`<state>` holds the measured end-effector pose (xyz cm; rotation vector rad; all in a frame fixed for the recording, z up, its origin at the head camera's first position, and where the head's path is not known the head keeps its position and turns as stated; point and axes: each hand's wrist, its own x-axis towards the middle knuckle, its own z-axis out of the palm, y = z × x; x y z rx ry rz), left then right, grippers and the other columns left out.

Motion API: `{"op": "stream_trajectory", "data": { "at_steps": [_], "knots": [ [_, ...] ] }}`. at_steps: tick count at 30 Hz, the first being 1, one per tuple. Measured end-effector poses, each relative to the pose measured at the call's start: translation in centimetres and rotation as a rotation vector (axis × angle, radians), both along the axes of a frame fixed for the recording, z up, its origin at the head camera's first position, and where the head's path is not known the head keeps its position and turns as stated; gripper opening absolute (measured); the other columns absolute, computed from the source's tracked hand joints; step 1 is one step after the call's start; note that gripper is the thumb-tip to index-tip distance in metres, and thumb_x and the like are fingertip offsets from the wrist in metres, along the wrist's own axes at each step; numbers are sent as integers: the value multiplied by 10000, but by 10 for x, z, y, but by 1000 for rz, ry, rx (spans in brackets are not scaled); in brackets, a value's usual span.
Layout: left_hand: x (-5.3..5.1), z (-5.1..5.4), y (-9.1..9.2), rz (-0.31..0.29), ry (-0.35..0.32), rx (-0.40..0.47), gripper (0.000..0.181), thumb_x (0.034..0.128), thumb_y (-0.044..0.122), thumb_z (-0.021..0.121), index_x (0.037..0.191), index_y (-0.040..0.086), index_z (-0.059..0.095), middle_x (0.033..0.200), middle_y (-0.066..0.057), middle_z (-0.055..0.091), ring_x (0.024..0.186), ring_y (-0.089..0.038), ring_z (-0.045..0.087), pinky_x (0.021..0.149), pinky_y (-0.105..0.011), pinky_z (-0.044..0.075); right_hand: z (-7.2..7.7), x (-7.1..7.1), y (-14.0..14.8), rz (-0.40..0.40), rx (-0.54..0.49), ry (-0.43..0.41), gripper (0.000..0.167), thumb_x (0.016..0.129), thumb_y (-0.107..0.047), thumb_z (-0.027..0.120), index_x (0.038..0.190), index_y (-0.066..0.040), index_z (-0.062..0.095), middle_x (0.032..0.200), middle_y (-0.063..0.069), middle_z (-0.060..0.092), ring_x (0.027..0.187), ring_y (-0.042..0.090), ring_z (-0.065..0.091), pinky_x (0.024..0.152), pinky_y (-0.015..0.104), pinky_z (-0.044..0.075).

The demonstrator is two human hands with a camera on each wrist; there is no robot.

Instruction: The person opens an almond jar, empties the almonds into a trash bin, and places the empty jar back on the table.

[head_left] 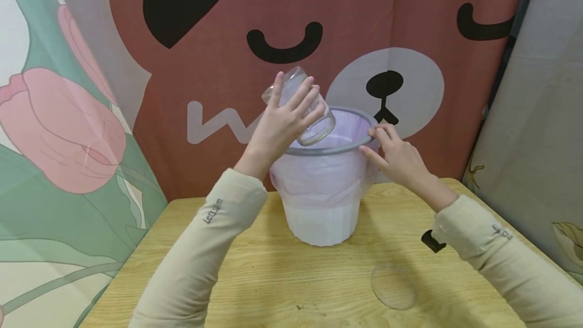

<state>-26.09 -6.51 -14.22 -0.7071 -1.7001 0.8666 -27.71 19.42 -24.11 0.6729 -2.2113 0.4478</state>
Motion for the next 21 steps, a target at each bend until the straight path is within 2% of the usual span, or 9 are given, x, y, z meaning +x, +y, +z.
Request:
{"op": "stream_trajectory", "data": {
  "at_steps": [7,13,16,21],
  "knots": [
    [0,-2,-2,8,-12,23,457,828,-12,487,1231,193,422,1369,-81,349,1302,-225,215,992,-586,71,0,0,-1,-1,-2,-3,426,903,-366,504,1131,-8,473,1167,174,419,613,225,539,418,300,385],
    [1,-3,-4,22,-79,74,506,803,-6,529,1263,171,412,1390,-104,321,1309,-258,188,990,-590,42,0,1,-1,-2,-2,-5,428,901,-368,507,1131,-8,474,1166,175,419,603,220,536,411,293,378],
    [2,-4,-5,6,-133,131,537,785,-6,571,1272,156,414,1389,-110,323,1308,-270,186,1003,-564,13,0,1,-1,-4,-4,-4,426,900,-370,508,1125,-10,474,1163,171,420,595,213,531,408,291,373],
    [3,-3,-7,-34,-223,294,599,734,4,643,1276,125,417,1366,-130,350,1294,-283,218,1034,-495,15,0,1,-1,-10,-3,-10,430,902,-374,503,1128,-10,470,1176,173,415,586,211,527,407,287,369]
  ]
}}
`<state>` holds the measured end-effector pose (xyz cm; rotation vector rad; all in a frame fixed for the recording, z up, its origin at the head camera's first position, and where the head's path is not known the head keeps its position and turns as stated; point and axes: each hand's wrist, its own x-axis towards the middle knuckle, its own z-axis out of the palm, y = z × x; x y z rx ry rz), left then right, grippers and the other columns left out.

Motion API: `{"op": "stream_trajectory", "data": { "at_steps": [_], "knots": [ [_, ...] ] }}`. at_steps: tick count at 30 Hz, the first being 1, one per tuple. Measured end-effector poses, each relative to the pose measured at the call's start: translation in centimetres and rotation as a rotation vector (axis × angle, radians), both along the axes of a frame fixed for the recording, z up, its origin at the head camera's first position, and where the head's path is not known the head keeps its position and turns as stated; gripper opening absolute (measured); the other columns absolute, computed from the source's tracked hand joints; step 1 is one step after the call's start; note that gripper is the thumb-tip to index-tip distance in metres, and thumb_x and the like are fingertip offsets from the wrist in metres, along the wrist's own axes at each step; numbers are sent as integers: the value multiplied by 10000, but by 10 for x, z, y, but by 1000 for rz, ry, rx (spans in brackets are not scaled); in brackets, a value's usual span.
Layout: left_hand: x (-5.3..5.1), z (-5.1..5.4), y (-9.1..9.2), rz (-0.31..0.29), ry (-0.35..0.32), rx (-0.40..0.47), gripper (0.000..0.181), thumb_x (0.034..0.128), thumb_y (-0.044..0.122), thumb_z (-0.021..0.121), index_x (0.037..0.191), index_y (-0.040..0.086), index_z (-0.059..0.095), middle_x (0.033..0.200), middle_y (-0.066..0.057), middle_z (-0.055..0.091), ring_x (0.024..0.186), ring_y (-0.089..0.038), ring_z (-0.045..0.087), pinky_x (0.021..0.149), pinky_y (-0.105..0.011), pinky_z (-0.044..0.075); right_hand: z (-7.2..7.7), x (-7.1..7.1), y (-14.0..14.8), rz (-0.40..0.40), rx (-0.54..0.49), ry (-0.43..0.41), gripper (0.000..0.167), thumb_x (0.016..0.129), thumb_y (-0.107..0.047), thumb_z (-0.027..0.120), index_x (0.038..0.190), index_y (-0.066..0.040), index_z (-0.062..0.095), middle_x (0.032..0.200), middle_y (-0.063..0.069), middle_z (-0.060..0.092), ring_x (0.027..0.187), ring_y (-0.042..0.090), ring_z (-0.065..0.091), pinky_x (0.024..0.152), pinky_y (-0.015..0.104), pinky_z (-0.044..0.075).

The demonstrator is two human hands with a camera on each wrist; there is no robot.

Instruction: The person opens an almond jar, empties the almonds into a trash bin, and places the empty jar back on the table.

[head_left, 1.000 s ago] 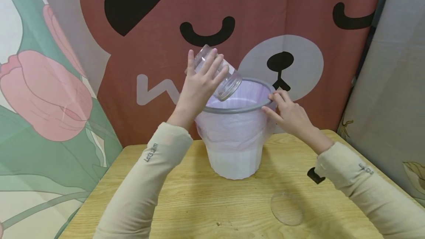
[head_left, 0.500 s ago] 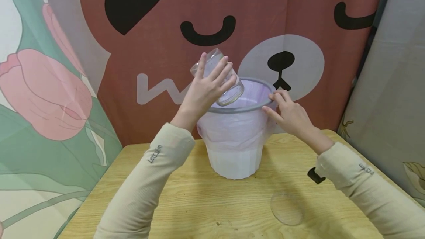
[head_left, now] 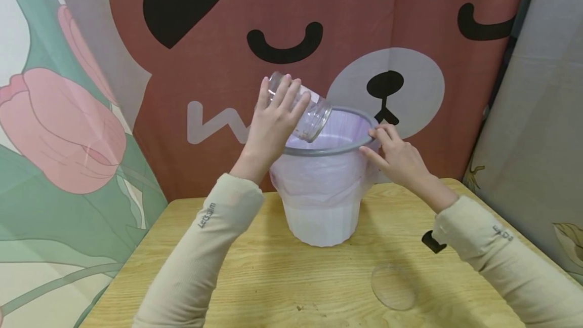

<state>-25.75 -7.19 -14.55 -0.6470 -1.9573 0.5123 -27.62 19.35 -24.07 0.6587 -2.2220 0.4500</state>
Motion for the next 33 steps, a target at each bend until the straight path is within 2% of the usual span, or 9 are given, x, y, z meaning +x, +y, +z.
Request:
{"op": "stream_trajectory", "data": {
  "at_steps": [3,5,8,11,16,21,26,33],
  "knots": [
    [0,0,-2,-29,-54,114,564,759,20,630,1274,102,416,1352,-136,365,1282,-282,243,1040,-472,56,0,0,0,0,1,-2,432,902,-373,503,1131,-8,470,1181,175,412,581,211,525,408,285,368],
    [-1,-1,-4,-62,-109,206,584,750,72,670,1270,89,406,1342,-137,373,1274,-280,254,1041,-455,80,0,0,0,1,2,0,433,902,-371,504,1132,-6,470,1180,177,412,581,210,525,408,284,367],
    [-2,-1,-7,-120,-198,364,712,688,194,764,1278,68,385,1326,-140,384,1257,-280,274,1034,-423,131,0,0,0,5,1,1,437,902,-372,503,1136,-5,470,1179,178,412,587,212,528,409,283,368],
    [-1,-1,-9,-174,-258,503,859,608,301,824,1291,55,364,1302,-126,400,1224,-267,308,996,-404,211,0,1,0,9,-1,-1,440,903,-375,500,1139,-5,470,1181,177,413,600,217,535,410,285,372],
    [1,-2,-10,-238,-318,667,891,592,389,816,1285,43,376,1236,-94,457,1128,-258,389,879,-427,312,0,1,0,12,-5,3,434,905,-373,497,1135,-6,473,1184,177,415,620,229,545,416,294,381],
    [4,-2,-11,-303,-424,863,884,601,415,802,1282,44,376,1180,-91,499,1053,-267,430,859,-449,311,0,0,0,16,-7,10,425,905,-369,500,1126,-8,472,1181,176,418,621,233,546,414,289,375],
    [8,-2,-13,-364,-515,995,841,620,382,800,1275,67,378,1124,-70,516,1017,-233,451,846,-407,344,0,1,0,17,-7,2,426,906,-370,497,1132,-9,470,1185,176,414,615,226,542,415,287,373],
    [13,-1,-16,-479,-690,1165,820,641,406,780,1280,106,363,1060,-30,552,912,-147,513,762,-313,424,0,-1,1,21,-3,13,428,906,-374,495,1129,-9,470,1171,176,416,573,207,521,408,288,376]
  ]
}}
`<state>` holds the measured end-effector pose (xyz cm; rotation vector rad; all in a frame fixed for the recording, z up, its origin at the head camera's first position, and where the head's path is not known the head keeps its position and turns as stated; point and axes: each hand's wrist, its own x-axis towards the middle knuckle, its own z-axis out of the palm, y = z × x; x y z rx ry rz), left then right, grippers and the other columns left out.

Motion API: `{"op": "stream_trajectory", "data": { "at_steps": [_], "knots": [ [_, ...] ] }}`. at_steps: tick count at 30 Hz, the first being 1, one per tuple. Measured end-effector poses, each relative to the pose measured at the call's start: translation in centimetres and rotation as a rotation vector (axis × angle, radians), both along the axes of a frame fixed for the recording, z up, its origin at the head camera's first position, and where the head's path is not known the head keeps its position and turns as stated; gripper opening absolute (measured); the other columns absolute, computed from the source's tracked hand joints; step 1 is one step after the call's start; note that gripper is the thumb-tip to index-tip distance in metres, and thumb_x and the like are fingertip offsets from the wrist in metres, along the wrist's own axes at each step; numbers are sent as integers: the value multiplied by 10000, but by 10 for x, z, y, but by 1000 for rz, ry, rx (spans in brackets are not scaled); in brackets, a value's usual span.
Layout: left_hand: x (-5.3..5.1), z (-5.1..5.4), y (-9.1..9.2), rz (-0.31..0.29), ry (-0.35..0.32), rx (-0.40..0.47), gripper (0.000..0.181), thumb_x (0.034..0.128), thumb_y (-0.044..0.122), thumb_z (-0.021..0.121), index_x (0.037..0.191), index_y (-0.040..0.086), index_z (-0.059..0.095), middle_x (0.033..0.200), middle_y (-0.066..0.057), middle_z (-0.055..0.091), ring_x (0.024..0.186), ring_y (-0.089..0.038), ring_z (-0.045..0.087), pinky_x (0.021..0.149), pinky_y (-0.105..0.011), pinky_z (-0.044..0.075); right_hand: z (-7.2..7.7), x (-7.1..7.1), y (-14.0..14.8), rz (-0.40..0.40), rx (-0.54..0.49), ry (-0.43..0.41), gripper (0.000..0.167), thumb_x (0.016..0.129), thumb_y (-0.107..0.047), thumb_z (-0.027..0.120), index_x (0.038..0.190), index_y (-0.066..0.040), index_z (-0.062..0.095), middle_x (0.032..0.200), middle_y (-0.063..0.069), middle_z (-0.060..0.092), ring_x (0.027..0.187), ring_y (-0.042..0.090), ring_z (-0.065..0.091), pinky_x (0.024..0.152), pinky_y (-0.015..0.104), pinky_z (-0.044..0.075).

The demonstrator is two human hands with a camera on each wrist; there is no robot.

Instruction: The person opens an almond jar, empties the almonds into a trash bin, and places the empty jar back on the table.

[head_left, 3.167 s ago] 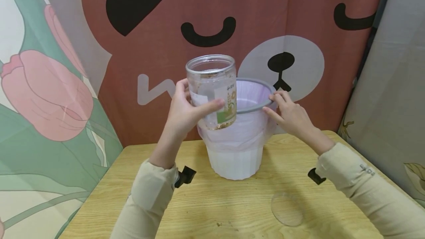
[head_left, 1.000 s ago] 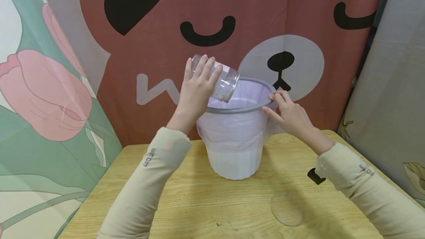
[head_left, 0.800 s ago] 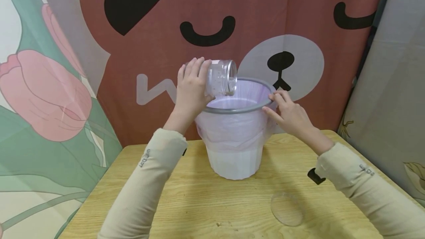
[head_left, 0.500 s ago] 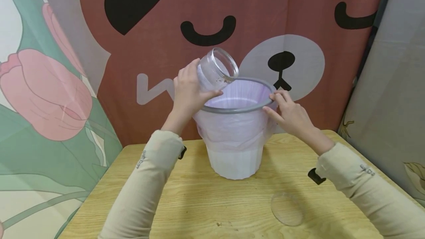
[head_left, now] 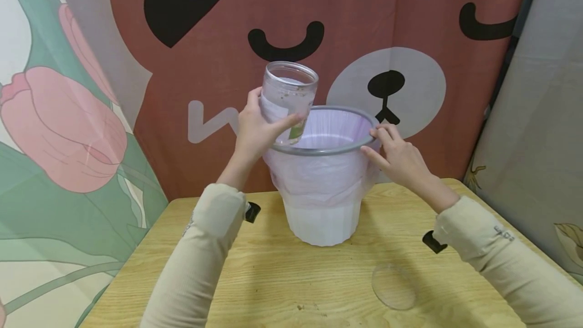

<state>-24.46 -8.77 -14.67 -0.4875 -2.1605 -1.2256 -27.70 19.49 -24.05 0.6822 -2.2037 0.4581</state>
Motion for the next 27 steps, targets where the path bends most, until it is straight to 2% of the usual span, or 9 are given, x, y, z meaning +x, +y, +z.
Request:
{"op": "stream_trajectory", "data": {
  "at_steps": [3,8,16,27],
  "knots": [
    [2,0,-1,-33,-49,39,814,653,422,767,1284,118,354,1072,-21,554,918,-138,520,770,-312,428,0,0,0,-1,-1,1,425,905,-370,500,1128,-9,470,1169,175,417,584,212,528,411,293,380],
    [6,-1,-2,-62,-79,61,797,673,427,750,1287,124,342,1103,-18,542,948,-145,514,786,-326,431,0,0,0,-3,2,1,423,904,-366,502,1128,-9,466,1168,179,415,588,214,528,410,291,379],
    [14,-7,-4,-130,-78,109,768,684,362,759,1282,108,349,1125,-40,526,979,-161,504,800,-348,434,1,0,0,2,1,0,430,908,-373,492,1133,-6,465,1167,178,414,583,209,521,410,285,373],
    [28,-16,-5,-182,-72,148,724,695,317,760,1269,123,363,1109,-24,528,981,-150,522,795,-352,447,0,0,0,0,-3,-5,436,910,-378,485,1135,-5,467,1185,180,411,588,207,522,409,287,372]
  ]
}}
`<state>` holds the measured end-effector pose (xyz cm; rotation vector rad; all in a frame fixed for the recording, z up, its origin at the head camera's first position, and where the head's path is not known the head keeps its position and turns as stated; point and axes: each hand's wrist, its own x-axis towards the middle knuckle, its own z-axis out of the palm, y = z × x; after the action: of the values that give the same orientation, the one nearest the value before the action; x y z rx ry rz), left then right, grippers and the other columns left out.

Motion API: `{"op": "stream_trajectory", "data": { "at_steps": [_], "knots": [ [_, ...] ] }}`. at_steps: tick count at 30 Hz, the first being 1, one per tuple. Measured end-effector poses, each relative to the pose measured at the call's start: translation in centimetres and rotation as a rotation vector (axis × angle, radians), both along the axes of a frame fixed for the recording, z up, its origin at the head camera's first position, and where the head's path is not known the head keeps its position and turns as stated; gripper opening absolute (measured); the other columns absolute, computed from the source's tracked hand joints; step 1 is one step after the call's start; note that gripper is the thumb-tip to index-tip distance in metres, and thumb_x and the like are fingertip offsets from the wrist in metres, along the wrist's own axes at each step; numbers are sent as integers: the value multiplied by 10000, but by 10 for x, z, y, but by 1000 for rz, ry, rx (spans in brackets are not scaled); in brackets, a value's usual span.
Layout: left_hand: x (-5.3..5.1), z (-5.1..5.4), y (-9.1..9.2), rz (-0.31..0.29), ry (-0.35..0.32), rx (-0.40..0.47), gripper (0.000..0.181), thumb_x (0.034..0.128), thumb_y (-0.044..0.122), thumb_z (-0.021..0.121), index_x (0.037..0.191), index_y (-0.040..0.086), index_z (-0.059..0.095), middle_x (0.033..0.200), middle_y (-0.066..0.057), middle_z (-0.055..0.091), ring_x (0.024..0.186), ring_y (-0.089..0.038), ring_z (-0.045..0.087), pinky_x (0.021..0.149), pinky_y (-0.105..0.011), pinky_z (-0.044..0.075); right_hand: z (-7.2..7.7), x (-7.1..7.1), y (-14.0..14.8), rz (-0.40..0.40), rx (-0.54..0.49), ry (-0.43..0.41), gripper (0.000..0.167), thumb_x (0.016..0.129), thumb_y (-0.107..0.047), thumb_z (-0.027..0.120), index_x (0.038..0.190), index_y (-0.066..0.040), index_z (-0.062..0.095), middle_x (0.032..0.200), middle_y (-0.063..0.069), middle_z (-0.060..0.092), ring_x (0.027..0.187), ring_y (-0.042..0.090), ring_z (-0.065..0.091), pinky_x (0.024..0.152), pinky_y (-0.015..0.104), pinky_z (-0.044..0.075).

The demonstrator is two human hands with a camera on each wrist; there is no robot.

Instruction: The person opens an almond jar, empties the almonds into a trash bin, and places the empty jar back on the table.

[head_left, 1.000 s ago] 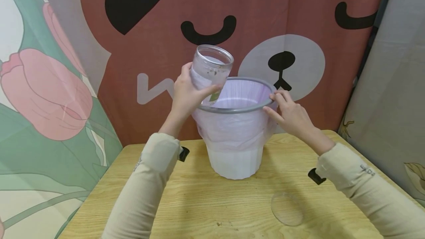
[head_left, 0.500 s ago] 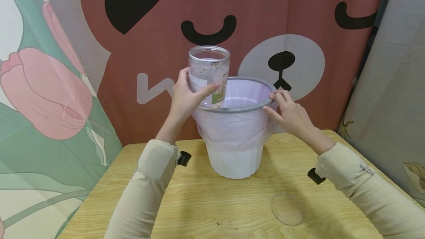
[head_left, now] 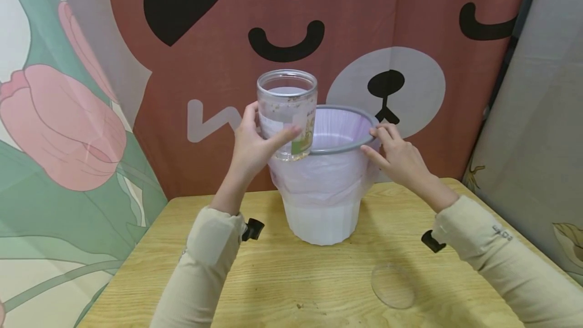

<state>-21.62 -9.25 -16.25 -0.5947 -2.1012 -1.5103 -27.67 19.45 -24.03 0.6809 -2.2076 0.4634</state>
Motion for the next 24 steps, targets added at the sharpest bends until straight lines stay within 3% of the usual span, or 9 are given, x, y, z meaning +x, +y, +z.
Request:
{"op": "stream_trajectory", "data": {
  "at_steps": [6,14,24],
  "knots": [
    [8,-5,-2,-19,28,9,710,703,283,755,1273,114,366,1117,-30,531,988,-158,525,808,-358,443,0,1,0,-1,0,-6,438,912,-376,483,1138,-1,467,1188,183,407,563,197,507,408,282,370],
    [18,-17,0,-49,121,-6,700,677,203,777,1255,94,398,1081,-33,572,917,-158,556,753,-353,467,1,2,0,-4,6,-12,448,911,-382,482,1145,0,467,1196,186,405,505,174,459,404,278,362],
    [28,-29,4,-73,126,11,687,656,152,791,1229,71,421,1064,-53,571,877,-189,581,713,-357,481,1,2,0,-2,11,-1,456,910,-399,473,1135,-2,467,1189,189,409,511,177,465,407,281,364]
  ]
}}
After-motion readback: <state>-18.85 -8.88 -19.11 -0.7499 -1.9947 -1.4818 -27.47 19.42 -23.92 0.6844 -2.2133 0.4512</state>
